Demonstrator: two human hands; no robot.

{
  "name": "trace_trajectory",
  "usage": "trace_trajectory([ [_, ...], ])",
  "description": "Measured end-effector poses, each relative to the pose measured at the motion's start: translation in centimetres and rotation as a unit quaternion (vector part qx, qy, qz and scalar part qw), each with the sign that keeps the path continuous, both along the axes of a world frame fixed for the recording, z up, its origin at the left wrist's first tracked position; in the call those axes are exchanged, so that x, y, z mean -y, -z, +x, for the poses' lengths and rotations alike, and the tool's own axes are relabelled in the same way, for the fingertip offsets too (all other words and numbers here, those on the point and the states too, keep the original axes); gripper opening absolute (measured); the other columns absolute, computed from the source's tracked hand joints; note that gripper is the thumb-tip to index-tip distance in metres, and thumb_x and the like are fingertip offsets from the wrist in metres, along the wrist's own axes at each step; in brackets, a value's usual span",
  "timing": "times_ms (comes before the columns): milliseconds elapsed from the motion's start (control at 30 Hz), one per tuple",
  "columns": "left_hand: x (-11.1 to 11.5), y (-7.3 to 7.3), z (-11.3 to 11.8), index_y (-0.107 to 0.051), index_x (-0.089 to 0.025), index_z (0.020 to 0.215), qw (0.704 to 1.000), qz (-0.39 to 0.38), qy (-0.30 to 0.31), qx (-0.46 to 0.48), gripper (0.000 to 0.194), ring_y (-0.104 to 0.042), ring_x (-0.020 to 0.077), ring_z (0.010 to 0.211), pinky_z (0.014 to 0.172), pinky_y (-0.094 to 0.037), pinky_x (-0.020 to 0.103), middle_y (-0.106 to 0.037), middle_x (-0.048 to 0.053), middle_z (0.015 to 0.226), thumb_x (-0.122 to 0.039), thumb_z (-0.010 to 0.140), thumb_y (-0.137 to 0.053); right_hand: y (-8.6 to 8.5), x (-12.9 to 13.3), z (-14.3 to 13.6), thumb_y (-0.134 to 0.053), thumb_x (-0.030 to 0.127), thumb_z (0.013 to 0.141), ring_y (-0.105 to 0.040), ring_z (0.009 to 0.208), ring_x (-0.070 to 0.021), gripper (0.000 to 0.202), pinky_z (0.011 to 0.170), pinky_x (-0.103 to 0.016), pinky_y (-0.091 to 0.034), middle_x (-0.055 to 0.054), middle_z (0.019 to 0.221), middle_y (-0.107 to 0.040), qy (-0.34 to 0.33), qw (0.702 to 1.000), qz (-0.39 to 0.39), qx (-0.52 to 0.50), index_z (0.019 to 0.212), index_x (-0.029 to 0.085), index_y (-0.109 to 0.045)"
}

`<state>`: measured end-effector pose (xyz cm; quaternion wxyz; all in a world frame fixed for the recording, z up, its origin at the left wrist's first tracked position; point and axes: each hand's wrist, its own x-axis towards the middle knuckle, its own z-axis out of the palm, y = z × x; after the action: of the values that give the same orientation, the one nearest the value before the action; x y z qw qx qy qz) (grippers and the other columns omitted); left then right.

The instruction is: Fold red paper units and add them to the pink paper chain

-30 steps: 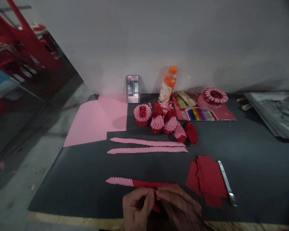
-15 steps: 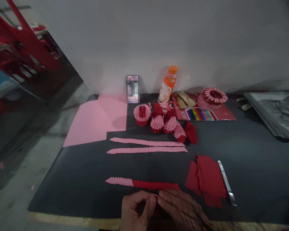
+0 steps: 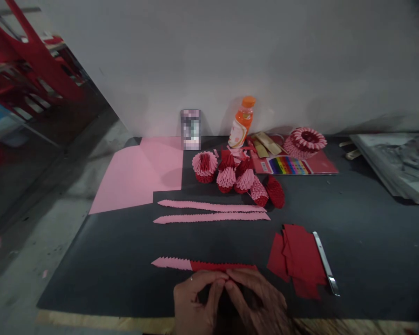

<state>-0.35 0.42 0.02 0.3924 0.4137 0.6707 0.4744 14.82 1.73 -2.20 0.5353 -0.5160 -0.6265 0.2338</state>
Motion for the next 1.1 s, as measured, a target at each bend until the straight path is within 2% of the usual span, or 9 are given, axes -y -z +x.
trace_trajectory([
  [100, 0.1, 0.1, 0.1, -0.104, -0.039, 0.085, 0.998, -0.019, 0.012, 0.053, 0.060, -0.093, 0.0316, 0.071, 0.072, -0.077, 0.037, -0.099, 0.004, 0.078, -0.095, 0.093, -0.085, -0.6, -0.5, 0.0, -0.087, 0.036, 0.112, -0.095, 0.067, -0.0182, 0.013, 0.071, -0.015, -0.076, 0.004, 0.088, -0.099, 0.017, 1.000, -0.013, -0.006, 0.110, 0.040, -0.099],
  [200, 0.2, 0.3, 0.1, -0.106, -0.038, 0.106, 0.997, -0.006, 0.026, 0.071, 0.064, -0.096, 0.0340, 0.077, 0.075, -0.080, 0.039, -0.102, 0.005, 0.087, -0.096, 0.081, -0.097, -1.4, -1.0, 0.6, -0.083, 0.038, 0.116, -0.094, 0.065, -0.0153, 0.022, 0.071, -0.012, -0.072, 0.005, 0.083, -0.098, 0.016, 1.000, -0.018, -0.003, 0.103, 0.040, -0.101],
  [367, -0.2, 0.5, -0.2, -0.100, -0.038, 0.081, 0.999, 0.017, 0.040, 0.004, 0.032, -0.092, 0.0279, 0.066, 0.069, -0.078, 0.034, -0.097, 0.000, 0.074, -0.061, 0.101, -0.090, -1.6, -1.2, 1.1, -0.094, 0.035, 0.105, -0.094, 0.064, -0.0187, 0.007, 0.069, -0.017, -0.078, 0.006, 0.083, -0.097, -0.002, 0.999, -0.038, -0.001, 0.098, 0.037, -0.097],
  [500, -1.2, 0.7, -1.0, -0.098, -0.034, 0.076, 0.998, 0.041, 0.055, -0.010, 0.023, -0.090, 0.0251, 0.058, 0.061, -0.073, 0.030, -0.094, -0.002, 0.067, -0.047, 0.093, -0.090, -1.5, -1.1, 0.4, -0.094, 0.034, 0.102, -0.092, 0.063, -0.0194, 0.009, 0.066, -0.020, -0.078, 0.007, 0.080, -0.095, -0.004, 0.998, -0.061, -0.015, 0.095, 0.039, -0.096],
  [567, -1.5, 0.9, -1.2, -0.099, -0.033, 0.077, 0.996, 0.055, 0.062, -0.012, 0.023, -0.092, 0.0249, 0.057, 0.060, -0.072, 0.031, -0.093, -0.004, 0.065, -0.047, 0.092, -0.089, -1.5, -1.1, -0.2, -0.098, 0.040, 0.100, -0.092, 0.064, -0.0206, 0.001, 0.064, -0.022, -0.077, 0.005, 0.082, -0.096, 0.011, 0.996, -0.076, -0.042, 0.101, 0.039, -0.099],
  [667, -1.2, 1.4, -1.0, -0.101, -0.030, 0.079, 0.998, 0.052, 0.046, 0.008, 0.030, -0.093, 0.0249, 0.058, 0.061, -0.068, 0.032, -0.087, -0.006, 0.060, -0.052, 0.094, -0.087, -1.5, -1.1, -0.8, -0.100, 0.051, 0.101, -0.089, 0.059, -0.0193, 0.014, 0.054, -0.019, -0.070, 0.003, 0.079, -0.094, 0.025, 0.991, -0.086, -0.096, 0.100, 0.037, -0.099],
  [800, 0.3, 1.6, 0.1, -0.099, -0.035, 0.076, 0.999, 0.006, -0.005, 0.048, 0.028, -0.093, 0.0270, 0.061, 0.061, -0.075, 0.032, -0.091, -0.004, 0.065, -0.061, 0.089, -0.099, -1.3, -0.9, -0.9, -0.099, 0.048, 0.103, -0.090, 0.063, -0.0185, 0.019, 0.059, -0.019, -0.071, 0.001, 0.078, -0.093, 0.017, 0.989, -0.089, -0.115, 0.090, 0.034, -0.097],
  [933, 0.9, 1.2, 0.3, -0.100, -0.039, 0.081, 0.998, -0.013, 0.002, 0.056, 0.037, -0.093, 0.0288, 0.069, 0.069, -0.079, 0.034, -0.097, 0.001, 0.076, -0.074, 0.094, -0.094, -1.6, -1.1, -0.7, -0.096, 0.048, 0.103, -0.090, 0.065, -0.0188, 0.019, 0.062, -0.019, -0.072, 0.002, 0.078, -0.092, 0.019, 0.988, -0.102, -0.117, 0.090, 0.034, -0.096],
  [1100, -0.1, 0.6, -0.4, -0.102, -0.043, 0.083, 0.998, -0.035, 0.014, 0.043, 0.023, -0.094, 0.0290, 0.076, 0.077, -0.077, 0.036, -0.099, -0.003, 0.081, -0.057, 0.099, -0.094, -2.2, -1.6, -0.3, -0.092, 0.045, 0.105, -0.088, 0.059, -0.0158, 0.016, 0.059, -0.017, -0.070, 0.007, 0.076, -0.091, -0.005, 0.994, -0.079, -0.071, 0.091, 0.036, -0.094],
])
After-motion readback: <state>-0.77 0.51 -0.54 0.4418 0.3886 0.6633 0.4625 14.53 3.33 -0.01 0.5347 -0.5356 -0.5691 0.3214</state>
